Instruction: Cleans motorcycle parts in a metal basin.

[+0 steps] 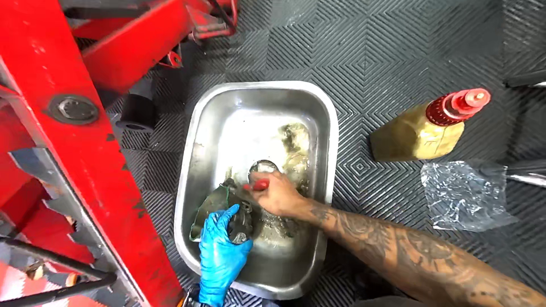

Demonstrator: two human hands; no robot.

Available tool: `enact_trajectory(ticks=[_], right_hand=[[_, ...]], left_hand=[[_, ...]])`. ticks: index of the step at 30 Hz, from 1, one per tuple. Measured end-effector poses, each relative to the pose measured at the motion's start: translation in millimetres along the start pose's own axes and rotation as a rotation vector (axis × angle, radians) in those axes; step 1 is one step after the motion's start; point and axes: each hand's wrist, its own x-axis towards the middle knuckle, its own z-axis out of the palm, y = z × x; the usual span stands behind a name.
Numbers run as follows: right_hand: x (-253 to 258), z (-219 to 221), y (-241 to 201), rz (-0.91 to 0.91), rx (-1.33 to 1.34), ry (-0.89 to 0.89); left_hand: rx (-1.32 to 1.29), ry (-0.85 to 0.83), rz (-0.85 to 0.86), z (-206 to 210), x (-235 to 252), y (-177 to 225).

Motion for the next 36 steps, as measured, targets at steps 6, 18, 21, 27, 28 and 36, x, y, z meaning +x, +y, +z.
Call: enact_trajectory(ticks=[6, 18, 21, 27, 28, 36], right_hand=[[16, -5, -6, -0.044, -0.319, -0.189], [-16, -15, -17, 0.076, 0.048, -0.039], [-21, 19, 3, 0.131, 0.069, -0.177], [-17, 23, 12, 0.156, 0.258, -0.158], [-15, 26, 16, 0.176, 0.215, -0.196], [-16, -37, 0, -0.056, -0.401, 0.199]], left_hand=[[0.038, 0.051, 0.085, 7, -17, -10], [-0.007, 0.255, 0.075, 45, -74, -28], [0.006, 0.231, 0.082, 43, -76, -30], [0.039, 0.196, 0.096, 47, -79, -36], [0.051, 0.176, 0.108, 47, -78, -37], [-0.125, 0.172, 0.096, 21, -61, -43]])
